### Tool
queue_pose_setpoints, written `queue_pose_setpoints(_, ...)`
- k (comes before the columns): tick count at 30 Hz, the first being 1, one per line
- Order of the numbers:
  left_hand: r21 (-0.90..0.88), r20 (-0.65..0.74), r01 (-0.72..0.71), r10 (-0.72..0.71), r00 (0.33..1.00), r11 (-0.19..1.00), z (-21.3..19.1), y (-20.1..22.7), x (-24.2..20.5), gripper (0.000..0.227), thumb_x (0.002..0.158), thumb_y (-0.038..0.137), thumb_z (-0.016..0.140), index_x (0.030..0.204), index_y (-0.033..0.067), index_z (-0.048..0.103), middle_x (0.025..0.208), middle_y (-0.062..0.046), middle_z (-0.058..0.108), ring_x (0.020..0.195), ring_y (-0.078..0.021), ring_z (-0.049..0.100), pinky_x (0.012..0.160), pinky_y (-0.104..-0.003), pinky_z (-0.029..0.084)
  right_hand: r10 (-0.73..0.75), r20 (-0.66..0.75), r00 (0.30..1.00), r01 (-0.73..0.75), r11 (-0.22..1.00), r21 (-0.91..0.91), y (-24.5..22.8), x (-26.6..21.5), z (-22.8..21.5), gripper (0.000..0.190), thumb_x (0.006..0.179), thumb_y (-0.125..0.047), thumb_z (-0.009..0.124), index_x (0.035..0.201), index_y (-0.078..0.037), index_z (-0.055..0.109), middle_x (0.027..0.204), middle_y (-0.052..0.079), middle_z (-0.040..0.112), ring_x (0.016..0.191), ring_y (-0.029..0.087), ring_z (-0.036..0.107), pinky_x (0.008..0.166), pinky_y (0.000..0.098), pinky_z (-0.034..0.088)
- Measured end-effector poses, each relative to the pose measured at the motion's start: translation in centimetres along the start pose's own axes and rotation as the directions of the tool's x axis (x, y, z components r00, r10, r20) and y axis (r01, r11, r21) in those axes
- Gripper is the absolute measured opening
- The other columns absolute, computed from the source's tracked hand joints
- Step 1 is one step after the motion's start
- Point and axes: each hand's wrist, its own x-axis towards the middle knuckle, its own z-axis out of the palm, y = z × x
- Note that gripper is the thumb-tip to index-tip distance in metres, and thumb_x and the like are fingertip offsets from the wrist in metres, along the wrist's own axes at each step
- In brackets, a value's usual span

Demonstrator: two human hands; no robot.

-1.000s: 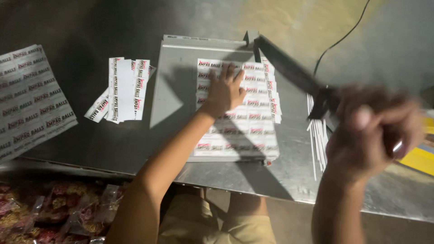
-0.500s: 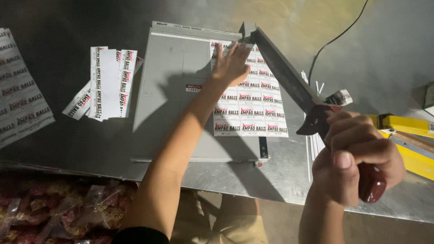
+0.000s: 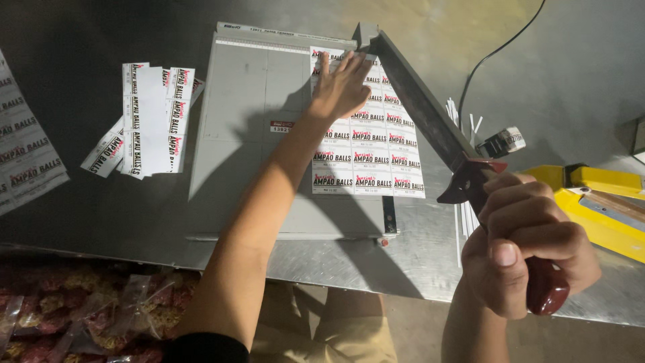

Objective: The person uses a paper cutter to trim a sheet of printed labels into smaller strips. They align the sheet on the cutter, press the blade down to cut, and then move the cut strips aside. The process is repeated multiple times throughout the clip.

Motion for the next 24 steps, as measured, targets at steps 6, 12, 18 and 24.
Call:
queue_pose_setpoints(6,0.006,0.019,-0.003,0.003,1.000,1.000,0.3,-0.1,0.1,0.065,0.097,0.037,0.040,0.155,0.0073,0.035,0.166,-0.013,0.027,0.154,-0.0309,0.022,0.117,-0.076,0.007,0.005,-0.016,1.000,-0.005,0.999,-0.042,-0.1,-1.1,0.0,0.027,0.089,-0.014,0.072,0.078,-0.008,0.048,0.066,0.005,0.052,0.062,0.017,0.053,0.067,0.0367,0.046)
queue_pose_setpoints(12,0.027,0.040,0.037,-0.038,0.998,0.999,2.3,-0.4,1.5,0.061,0.102,0.043,0.044,0.153,0.0104,0.038,0.168,-0.007,0.025,0.156,-0.0252,0.020,0.121,-0.074,0.006,0.055,-0.067,0.996,-0.060,0.994,-0.086,-1.0,-4.5,1.0,0.028,0.093,-0.022,0.075,0.082,-0.010,0.052,0.071,0.004,0.059,0.069,0.017,0.057,0.083,0.0407,0.051)
queue_pose_setpoints(18,-0.007,0.059,0.040,-0.040,0.997,0.999,1.6,-0.4,0.9,0.064,0.099,0.039,0.049,0.155,0.0100,0.037,0.168,-0.006,0.025,0.155,-0.0249,0.018,0.121,-0.070,0.003,0.134,0.023,0.991,-0.126,0.970,-0.207,-1.8,-7.1,-0.3,0.025,0.090,-0.021,0.076,0.082,-0.010,0.055,0.073,0.004,0.061,0.071,0.019,0.060,0.089,0.0437,0.053)
queue_pose_setpoints(24,-0.053,0.060,0.046,-0.043,0.997,0.998,0.5,0.0,0.4,0.064,0.098,0.039,0.048,0.155,0.0098,0.037,0.168,-0.006,0.026,0.156,-0.0238,0.020,0.122,-0.070,0.002,0.110,0.123,0.986,-0.074,0.962,-0.263,-1.4,-8.7,-1.3,0.022,0.082,-0.015,0.074,0.077,-0.008,0.054,0.068,0.005,0.058,0.071,0.022,0.059,0.089,0.0471,0.054)
